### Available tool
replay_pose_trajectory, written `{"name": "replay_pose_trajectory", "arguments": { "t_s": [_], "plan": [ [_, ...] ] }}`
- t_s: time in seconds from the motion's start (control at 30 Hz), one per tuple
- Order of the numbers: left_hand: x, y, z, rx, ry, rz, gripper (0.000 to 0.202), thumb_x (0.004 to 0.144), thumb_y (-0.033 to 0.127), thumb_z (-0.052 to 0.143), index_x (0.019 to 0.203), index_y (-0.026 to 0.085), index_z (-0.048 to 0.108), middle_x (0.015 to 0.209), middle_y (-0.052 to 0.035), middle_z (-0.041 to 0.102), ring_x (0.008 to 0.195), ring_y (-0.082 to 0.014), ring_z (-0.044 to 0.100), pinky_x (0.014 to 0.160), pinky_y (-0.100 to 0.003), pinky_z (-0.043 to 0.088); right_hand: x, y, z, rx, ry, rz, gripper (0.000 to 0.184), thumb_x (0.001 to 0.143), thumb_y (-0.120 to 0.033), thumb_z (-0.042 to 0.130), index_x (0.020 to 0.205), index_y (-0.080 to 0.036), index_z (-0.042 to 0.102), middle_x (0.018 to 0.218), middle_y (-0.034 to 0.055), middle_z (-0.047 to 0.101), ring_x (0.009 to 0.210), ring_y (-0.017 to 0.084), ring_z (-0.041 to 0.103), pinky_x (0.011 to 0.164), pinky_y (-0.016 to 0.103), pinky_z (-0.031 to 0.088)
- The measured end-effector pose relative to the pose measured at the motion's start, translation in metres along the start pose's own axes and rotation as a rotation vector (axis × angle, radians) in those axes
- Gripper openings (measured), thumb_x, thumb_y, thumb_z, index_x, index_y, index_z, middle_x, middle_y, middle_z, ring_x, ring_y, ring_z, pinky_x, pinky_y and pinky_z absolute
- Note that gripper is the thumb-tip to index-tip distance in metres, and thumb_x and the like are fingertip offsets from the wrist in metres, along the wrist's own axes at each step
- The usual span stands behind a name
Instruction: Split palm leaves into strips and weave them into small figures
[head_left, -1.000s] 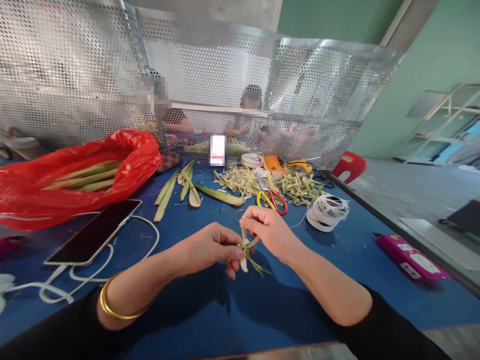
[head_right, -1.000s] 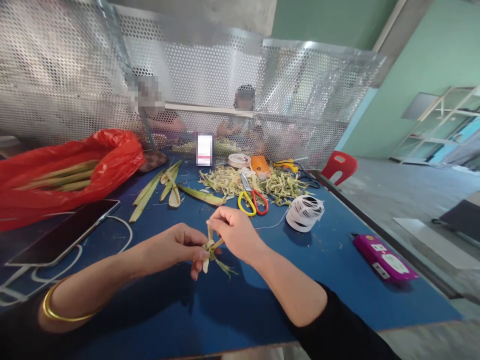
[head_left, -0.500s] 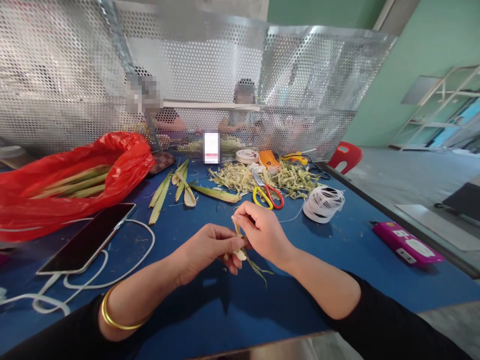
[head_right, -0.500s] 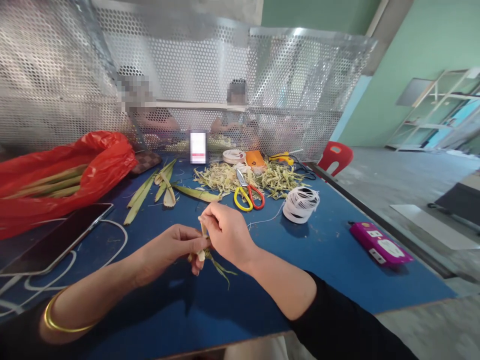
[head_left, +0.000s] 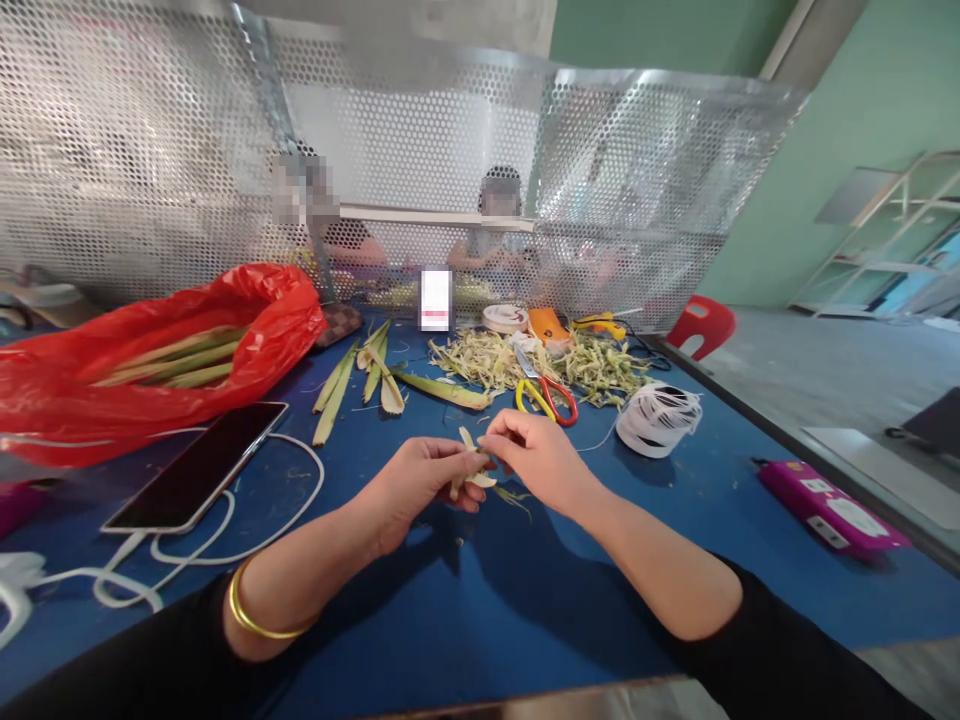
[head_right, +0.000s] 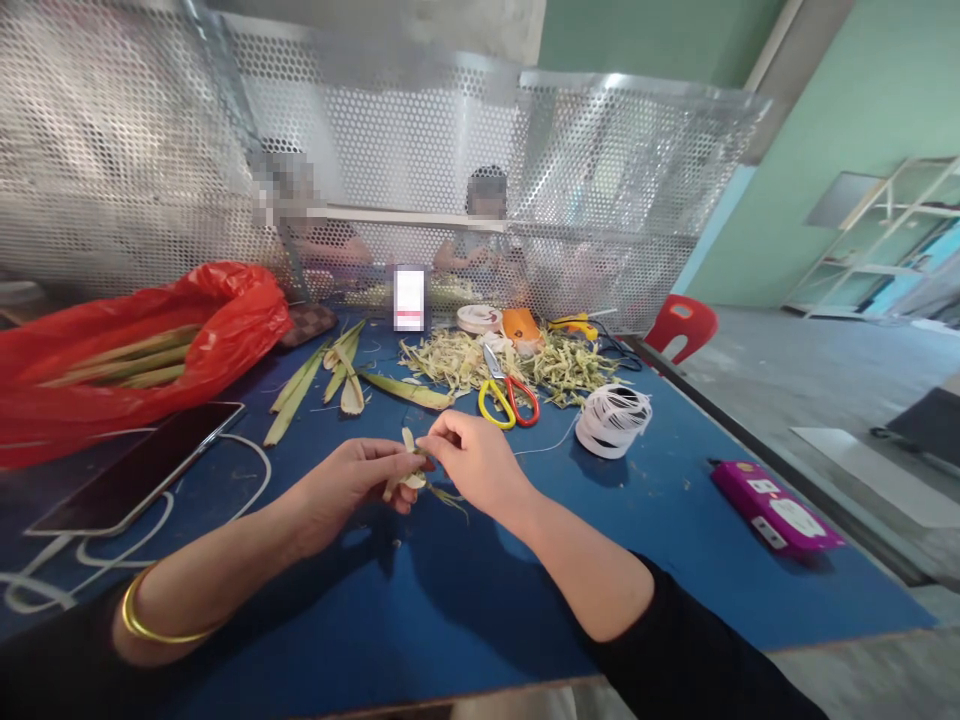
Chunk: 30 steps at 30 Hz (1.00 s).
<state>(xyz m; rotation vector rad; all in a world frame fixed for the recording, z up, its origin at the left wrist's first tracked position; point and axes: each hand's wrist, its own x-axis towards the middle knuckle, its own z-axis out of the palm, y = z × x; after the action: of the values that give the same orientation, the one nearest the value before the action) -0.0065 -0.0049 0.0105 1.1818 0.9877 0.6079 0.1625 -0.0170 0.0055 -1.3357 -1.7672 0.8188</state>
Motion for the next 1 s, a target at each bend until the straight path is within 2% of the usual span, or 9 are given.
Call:
{"name": "replay_pose_trajectory", "arguments": {
  "t_s": [0.13, 0.2, 0.27, 0.37, 0.43, 0.53, 0.7, 0.83, 1.0],
  "plan": [
    [-0.001, 0.001, 0.001, -0.001, -0.017, 0.051, 0.024, 0.068, 0.036, 0.071, 0.072, 0.013, 0.071, 0.054, -0.0024, 0.064, 0.049, -0.0102, 0.055, 0.056, -0.023, 0.044, 0.002, 0.004, -0.001, -0.088, 0.195, -0.034, 0.020, 0.083, -0.031, 0.055, 0.067, -0.020, 0.053, 0.052, -0.0052, 0.047, 0.049, 0.010, 0.044, 0.050, 0.023, 0.034],
    [-0.002, 0.002, 0.001, -0.011, -0.009, 0.054, 0.023, 0.068, 0.036, 0.071, 0.071, 0.013, 0.072, 0.054, -0.0024, 0.064, 0.048, -0.0101, 0.054, 0.055, -0.023, 0.044, 0.003, 0.007, -0.001, -0.101, 0.200, -0.061, 0.020, 0.085, -0.031, 0.053, 0.068, -0.020, 0.054, 0.053, -0.0047, 0.048, 0.050, 0.011, 0.046, 0.051, 0.023, 0.036],
    [-0.001, 0.002, 0.000, -0.048, 0.023, 0.041, 0.023, 0.067, 0.035, 0.072, 0.072, 0.012, 0.072, 0.056, -0.0030, 0.065, 0.049, -0.0104, 0.056, 0.056, -0.023, 0.044, 0.002, 0.007, -0.001, -0.126, 0.207, -0.109, 0.016, 0.085, -0.029, 0.053, 0.073, -0.020, 0.057, 0.065, -0.0012, 0.056, 0.061, 0.013, 0.054, 0.059, 0.024, 0.042],
    [0.002, 0.002, -0.003, -0.145, 0.113, 0.043, 0.027, 0.067, 0.037, 0.072, 0.079, 0.013, 0.072, 0.062, -0.0038, 0.067, 0.056, -0.0117, 0.060, 0.062, -0.024, 0.046, -0.004, 0.000, -0.002, -0.218, 0.416, -0.247, 0.010, 0.084, -0.026, 0.056, 0.090, -0.020, 0.061, 0.091, 0.0055, 0.061, 0.086, 0.018, 0.057, 0.076, 0.029, 0.045],
    [0.003, 0.001, -0.005, -0.209, 0.181, 0.064, 0.031, 0.067, 0.039, 0.072, 0.083, 0.013, 0.072, 0.067, -0.0047, 0.069, 0.063, -0.0130, 0.063, 0.067, -0.025, 0.047, -0.012, -0.008, 0.000, -0.244, 0.500, -0.358, 0.009, 0.085, -0.025, 0.055, 0.089, -0.020, 0.061, 0.088, 0.0055, 0.061, 0.083, 0.018, 0.057, 0.077, 0.030, 0.044],
    [0.004, 0.001, -0.004, -0.298, 0.238, 0.123, 0.031, 0.066, 0.038, 0.074, 0.083, 0.012, 0.071, 0.071, -0.0057, 0.070, 0.068, -0.0136, 0.063, 0.070, -0.025, 0.048, -0.022, -0.015, 0.008, -0.246, 0.326, -0.375, 0.018, 0.086, -0.027, 0.054, 0.072, -0.019, 0.062, 0.070, 0.0022, 0.058, 0.066, 0.014, 0.054, 0.067, 0.027, 0.043],
    [0.001, -0.003, 0.008, -0.375, 0.200, 0.223, 0.028, 0.067, 0.039, 0.073, 0.066, 0.012, 0.066, 0.063, -0.0040, 0.065, 0.055, -0.0124, 0.058, 0.054, -0.025, 0.047, -0.019, -0.010, 0.032, 0.151, 0.023, 0.068, 0.024, 0.080, -0.039, 0.061, 0.079, -0.016, 0.069, 0.071, 0.0032, 0.064, 0.063, 0.015, 0.057, 0.063, 0.028, 0.046],
    [0.000, -0.008, 0.012, -0.299, 0.148, 0.274, 0.033, 0.071, 0.043, 0.069, 0.061, 0.012, 0.064, 0.049, 0.0003, 0.054, 0.043, -0.0098, 0.048, 0.039, -0.023, 0.040, -0.015, -0.010, 0.040, 0.635, -0.020, 0.289, 0.030, 0.072, -0.042, 0.067, 0.075, -0.013, 0.069, 0.066, 0.0026, 0.062, 0.060, 0.013, 0.055, 0.062, 0.028, 0.048],
    [0.001, -0.004, 0.006, -0.282, 0.161, 0.251, 0.032, 0.071, 0.041, 0.070, 0.064, 0.011, 0.067, 0.053, -0.0026, 0.060, 0.046, -0.0108, 0.053, 0.044, -0.022, 0.043, -0.020, -0.018, 0.036, 0.730, -0.037, 0.314, 0.018, 0.069, -0.029, 0.065, 0.059, -0.014, 0.064, 0.060, 0.0016, 0.060, 0.056, 0.012, 0.055, 0.059, 0.027, 0.047]
  ]
}}
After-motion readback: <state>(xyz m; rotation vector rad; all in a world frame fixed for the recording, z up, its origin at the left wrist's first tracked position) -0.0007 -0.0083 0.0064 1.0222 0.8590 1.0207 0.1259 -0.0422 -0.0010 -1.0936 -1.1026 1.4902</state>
